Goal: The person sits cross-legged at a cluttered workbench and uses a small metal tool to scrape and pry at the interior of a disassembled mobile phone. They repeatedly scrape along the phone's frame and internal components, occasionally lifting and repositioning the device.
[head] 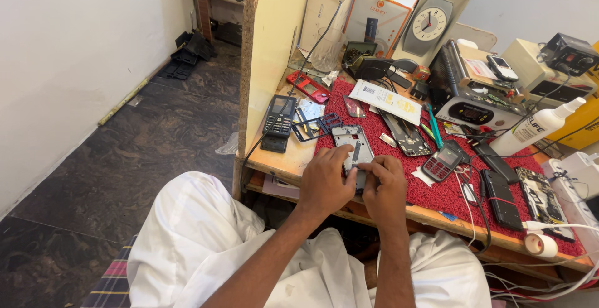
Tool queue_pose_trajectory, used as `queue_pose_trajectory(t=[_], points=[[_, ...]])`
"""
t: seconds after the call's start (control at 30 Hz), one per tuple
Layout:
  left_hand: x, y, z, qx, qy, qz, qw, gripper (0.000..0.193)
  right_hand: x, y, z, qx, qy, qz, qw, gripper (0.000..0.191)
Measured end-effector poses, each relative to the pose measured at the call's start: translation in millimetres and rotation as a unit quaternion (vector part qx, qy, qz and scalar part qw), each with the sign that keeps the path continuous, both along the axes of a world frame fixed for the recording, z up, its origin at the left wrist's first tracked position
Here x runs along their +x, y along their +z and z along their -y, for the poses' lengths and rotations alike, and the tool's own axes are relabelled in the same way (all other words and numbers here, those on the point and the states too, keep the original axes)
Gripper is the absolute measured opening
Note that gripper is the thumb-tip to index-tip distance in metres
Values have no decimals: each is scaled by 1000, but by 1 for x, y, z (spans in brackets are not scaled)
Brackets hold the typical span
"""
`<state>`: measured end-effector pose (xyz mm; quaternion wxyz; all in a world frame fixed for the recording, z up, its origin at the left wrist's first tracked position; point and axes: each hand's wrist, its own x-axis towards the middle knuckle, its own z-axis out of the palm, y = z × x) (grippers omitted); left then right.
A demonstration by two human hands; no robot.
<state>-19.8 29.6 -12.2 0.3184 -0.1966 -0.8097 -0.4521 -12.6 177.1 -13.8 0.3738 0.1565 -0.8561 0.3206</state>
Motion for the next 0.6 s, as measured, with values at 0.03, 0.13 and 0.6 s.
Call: queue_pose_trajectory(t=[0.03, 0.13, 0.6], points=[[0, -1, 1, 0, -4, -5, 1000, 41, 0, -1, 0, -6, -2, 3, 1000, 26], [-2, -3, -2, 8, 2, -6, 1000, 41, -1, -2, -1, -4, -5, 6, 1000, 27], [-4, 1, -3, -1, 12, 21, 1000, 38, -4, -4, 0, 8, -12, 6, 1000, 24]])
